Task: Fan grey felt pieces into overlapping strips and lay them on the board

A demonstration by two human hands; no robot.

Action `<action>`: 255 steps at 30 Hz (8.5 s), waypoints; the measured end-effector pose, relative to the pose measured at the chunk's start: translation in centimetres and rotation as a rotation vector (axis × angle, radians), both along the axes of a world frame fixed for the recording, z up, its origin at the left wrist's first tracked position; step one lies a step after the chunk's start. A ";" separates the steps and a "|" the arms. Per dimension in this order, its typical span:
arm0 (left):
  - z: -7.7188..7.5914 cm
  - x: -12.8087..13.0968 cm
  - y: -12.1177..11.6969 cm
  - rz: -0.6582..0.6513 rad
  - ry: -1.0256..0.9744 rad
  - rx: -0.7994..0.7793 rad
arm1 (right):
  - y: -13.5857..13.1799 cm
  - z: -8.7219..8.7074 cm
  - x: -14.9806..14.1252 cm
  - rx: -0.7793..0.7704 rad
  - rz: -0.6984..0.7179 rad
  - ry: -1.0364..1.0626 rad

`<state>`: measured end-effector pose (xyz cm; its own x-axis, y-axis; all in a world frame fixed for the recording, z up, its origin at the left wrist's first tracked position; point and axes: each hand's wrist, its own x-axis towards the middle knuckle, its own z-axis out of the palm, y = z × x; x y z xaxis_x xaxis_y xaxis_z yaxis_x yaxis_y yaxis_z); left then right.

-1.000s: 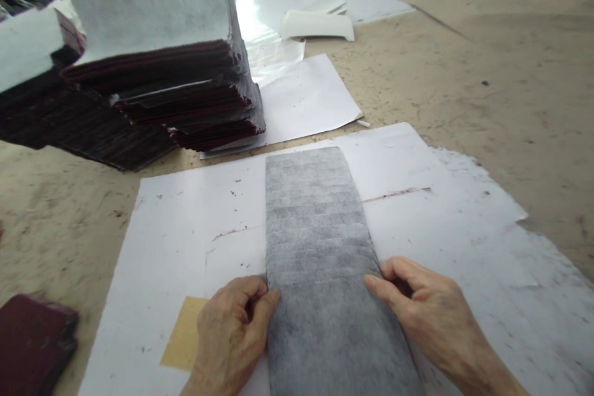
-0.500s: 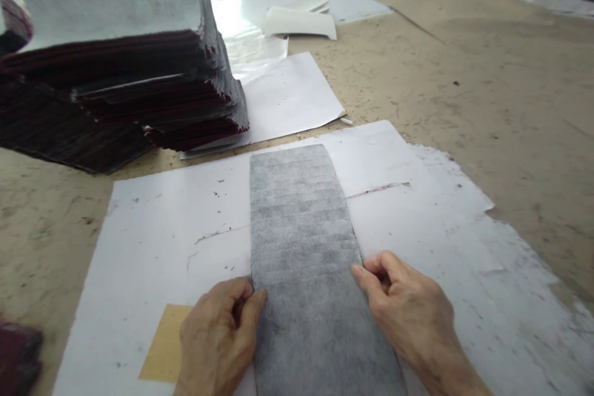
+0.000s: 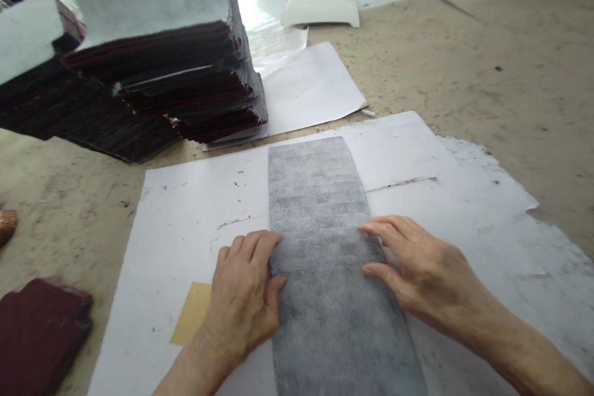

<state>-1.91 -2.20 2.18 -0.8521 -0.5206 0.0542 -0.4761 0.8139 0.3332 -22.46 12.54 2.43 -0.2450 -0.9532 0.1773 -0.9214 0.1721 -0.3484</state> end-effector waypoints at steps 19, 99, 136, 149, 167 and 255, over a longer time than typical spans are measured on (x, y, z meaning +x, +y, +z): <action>-0.5 1.4 1.6 0.489 -0.056 0.459 | 1.0 -0.1 3.0 0.161 -0.621 -0.409; -0.1 0.5 1.6 0.288 -0.084 0.244 | 1.5 0.2 3.6 0.149 -0.427 -0.154; -0.4 1.6 1.7 0.335 0.009 0.423 | 1.4 0.3 3.2 0.160 -0.485 -0.432; -0.9 1.8 2.0 0.272 0.004 0.315 | 1.8 -0.5 3.8 0.095 -0.447 -0.197; -4.4 1.0 4.8 -0.297 0.019 -0.420 | 4.7 -4.2 6.4 -0.015 -0.071 0.349; -3.2 -0.1 0.7 0.394 0.387 0.288 | -0.6 -3.0 -0.2 -0.145 -0.350 -0.288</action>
